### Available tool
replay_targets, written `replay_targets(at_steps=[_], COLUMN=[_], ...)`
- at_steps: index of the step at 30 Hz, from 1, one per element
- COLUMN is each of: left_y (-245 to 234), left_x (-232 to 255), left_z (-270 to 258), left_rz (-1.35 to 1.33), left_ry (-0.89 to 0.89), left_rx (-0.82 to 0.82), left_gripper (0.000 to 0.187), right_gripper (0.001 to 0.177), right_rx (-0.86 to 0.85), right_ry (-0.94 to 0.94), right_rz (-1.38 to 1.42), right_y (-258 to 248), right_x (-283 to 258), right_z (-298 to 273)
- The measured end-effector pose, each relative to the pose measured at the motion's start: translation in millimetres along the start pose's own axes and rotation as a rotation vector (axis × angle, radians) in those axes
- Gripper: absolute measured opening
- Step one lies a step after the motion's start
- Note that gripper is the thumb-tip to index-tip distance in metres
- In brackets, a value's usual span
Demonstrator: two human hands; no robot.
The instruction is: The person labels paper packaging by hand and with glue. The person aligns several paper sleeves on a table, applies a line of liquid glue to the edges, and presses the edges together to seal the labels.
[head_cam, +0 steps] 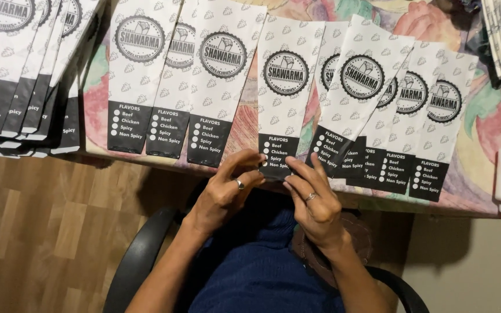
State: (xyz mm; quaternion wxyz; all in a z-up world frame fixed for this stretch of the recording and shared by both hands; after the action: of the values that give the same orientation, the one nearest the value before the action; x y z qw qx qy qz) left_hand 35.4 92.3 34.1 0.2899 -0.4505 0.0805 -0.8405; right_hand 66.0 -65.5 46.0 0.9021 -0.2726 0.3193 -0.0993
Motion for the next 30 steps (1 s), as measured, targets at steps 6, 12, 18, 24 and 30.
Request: replay_targets(at_steps=[6, 12, 18, 24, 30], left_y=[7.9, 9.8, 16.7, 20.0, 28.2], left_x=[-2.2, -3.2, 3.3, -7.4, -8.4], left_z=[1.6, 1.2, 0.8, -7.9, -12.9], left_rz=[-0.019, -0.029, 0.004, -0.038, 0.132], left_ry=[-0.099, -0.168, -0.205, -0.252, -0.194], left_rx=[-0.029, 0.083, 0.118, 0.117, 0.117], left_gripper=[0.006, 0.017, 0.016, 0.017, 0.032], right_gripper=[0.008, 0.014, 0.025, 0.016, 0.016], right_rx=[0.032, 0.062, 0.016, -0.070, -0.067], right_ry=[0.110, 0.183, 0.247, 0.325, 0.327], right_rz=[0.037, 0.032, 0.048, 0.127, 0.128], right_y=[0.0, -3.8, 0.3, -1.1, -2.4], right_x=[2.5, 6.3, 15.1, 21.7, 21.7], right_z=[8.0, 17.4, 26.2, 23.7, 25.0])
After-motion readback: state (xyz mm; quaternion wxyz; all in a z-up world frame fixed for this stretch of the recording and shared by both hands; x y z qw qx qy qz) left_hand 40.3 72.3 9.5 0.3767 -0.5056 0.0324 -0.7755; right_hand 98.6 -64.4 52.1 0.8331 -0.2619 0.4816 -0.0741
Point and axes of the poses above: each hand's wrist, its own z-axis towards the middle knuckle, its own y-axis out of the palm, x = y × z, the point moved 8 cm from there along z, towards the middle knuckle, and after that the axes turned 4 degrees about -y, right-handed, at the moved point
